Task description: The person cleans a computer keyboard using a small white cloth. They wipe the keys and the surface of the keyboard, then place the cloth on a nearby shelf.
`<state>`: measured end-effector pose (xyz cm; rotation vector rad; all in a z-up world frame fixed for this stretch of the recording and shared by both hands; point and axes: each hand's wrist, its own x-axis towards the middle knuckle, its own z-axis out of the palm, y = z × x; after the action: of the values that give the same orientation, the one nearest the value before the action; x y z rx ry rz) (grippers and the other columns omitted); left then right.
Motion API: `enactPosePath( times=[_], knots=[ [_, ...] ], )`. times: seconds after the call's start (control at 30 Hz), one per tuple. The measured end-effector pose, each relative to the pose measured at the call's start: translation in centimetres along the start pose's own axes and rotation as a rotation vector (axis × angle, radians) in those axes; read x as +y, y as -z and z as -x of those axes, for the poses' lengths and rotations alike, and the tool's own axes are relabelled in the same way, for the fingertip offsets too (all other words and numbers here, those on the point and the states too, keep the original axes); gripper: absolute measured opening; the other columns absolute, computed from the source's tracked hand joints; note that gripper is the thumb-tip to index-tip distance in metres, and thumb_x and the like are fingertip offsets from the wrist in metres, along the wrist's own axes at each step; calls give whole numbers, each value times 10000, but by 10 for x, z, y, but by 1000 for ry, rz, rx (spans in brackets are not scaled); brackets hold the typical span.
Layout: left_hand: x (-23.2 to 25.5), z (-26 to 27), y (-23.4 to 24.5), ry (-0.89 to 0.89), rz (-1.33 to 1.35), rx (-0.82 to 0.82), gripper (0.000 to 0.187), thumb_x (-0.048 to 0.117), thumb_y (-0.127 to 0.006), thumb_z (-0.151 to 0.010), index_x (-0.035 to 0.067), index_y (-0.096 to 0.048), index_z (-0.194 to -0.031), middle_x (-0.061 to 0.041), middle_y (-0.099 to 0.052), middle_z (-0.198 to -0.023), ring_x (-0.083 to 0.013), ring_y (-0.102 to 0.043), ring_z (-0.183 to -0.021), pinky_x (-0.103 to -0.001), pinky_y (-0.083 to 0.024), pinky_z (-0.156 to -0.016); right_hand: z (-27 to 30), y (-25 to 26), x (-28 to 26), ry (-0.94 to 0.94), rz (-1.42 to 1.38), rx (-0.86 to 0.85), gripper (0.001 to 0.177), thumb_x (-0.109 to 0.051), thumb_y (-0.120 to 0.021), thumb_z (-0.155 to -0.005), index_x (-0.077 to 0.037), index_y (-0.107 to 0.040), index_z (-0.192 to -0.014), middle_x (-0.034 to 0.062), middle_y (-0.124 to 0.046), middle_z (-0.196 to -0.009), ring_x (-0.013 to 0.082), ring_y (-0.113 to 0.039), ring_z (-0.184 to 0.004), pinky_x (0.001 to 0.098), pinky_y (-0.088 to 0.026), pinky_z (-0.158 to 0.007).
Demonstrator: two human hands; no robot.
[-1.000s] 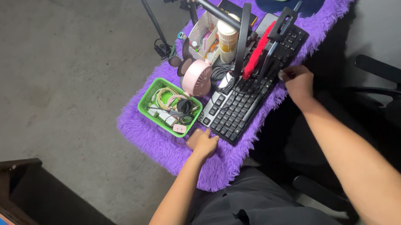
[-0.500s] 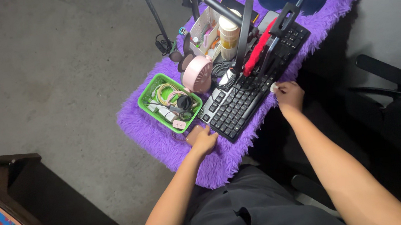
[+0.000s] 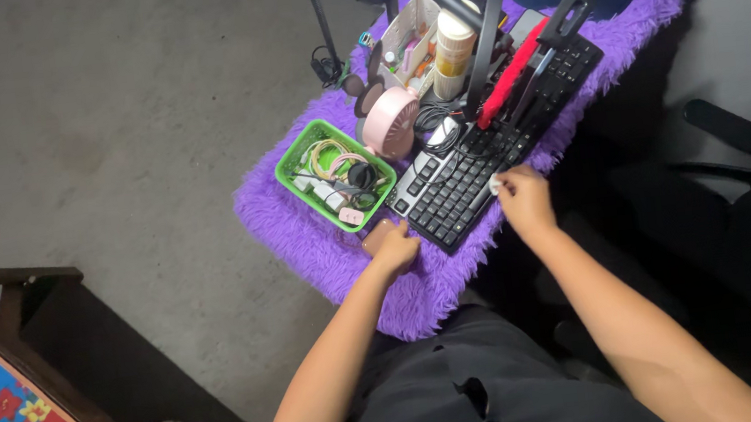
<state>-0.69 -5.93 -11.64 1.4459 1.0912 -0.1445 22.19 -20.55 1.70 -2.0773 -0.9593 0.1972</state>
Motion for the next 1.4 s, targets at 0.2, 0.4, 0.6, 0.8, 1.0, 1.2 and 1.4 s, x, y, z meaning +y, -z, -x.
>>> enactPosePath(
  times=[0.2,0.4,0.6,0.8,1.0,1.2,1.4],
  knots=[
    [4,2,4,20,-1,-44,717,138,-546,-868,50,-381,-1560,-222,-686,-842,-245,-587,-574,-392,-459,-499,14,-8,-50,21,-77,-164,137,-2,-720,-842,-4,-752,-975,128,-687,-910,260,-688,-756,342,-559,-715],
    [6,3,7,-97,4,-41,624,139,-580,-856,14,-463,-1456,-169,-707,-869,-233,-679,-645,-367,-537,-555,17,-34,-86,171,95,-190,157,-46,-766,-826,-14,-750,-978,111,-641,-935,320,-624,-909,415,-521,-799],
    [13,2,11,65,-41,-133,570,145,-529,-892,42,-473,-1450,-236,-668,-832,-324,-625,-615,-445,-480,-518,24,-39,-86,235,168,-174,115,-63,-770,-835,-45,-761,-947,77,-641,-904,293,-601,-923,401,-519,-830],
    [5,-10,7,-53,-27,-165,559,157,-561,-866,59,-507,-1414,-223,-705,-855,-300,-678,-679,-429,-540,-564,22,-21,-77,260,201,-243,112,-88,-769,-807,-43,-764,-909,81,-664,-924,294,-613,-943,402,-525,-858],
    [-3,-15,9,-74,-136,-141,521,178,-566,-907,-5,-511,-1392,-251,-700,-910,-344,-710,-706,-444,-566,-592,14,-17,-75,84,228,-171,117,-125,-772,-848,-46,-784,-934,106,-666,-916,316,-604,-944,414,-515,-855],
    [4,-9,16,-111,-135,-156,515,172,-599,-879,-3,-529,-1358,-263,-699,-917,-342,-704,-715,-441,-572,-590,27,-47,-85,57,191,-169,125,-131,-758,-843,-61,-790,-942,91,-670,-909,302,-616,-955,412,-517,-879],
    [9,-5,20,-9,-55,-211,528,157,-559,-891,26,-482,-1397,-258,-680,-847,-366,-660,-652,-473,-527,-524,19,-49,-97,19,166,-344,146,-184,-782,-815,-72,-801,-906,91,-662,-860,297,-611,-922,414,-512,-838]
  ],
)
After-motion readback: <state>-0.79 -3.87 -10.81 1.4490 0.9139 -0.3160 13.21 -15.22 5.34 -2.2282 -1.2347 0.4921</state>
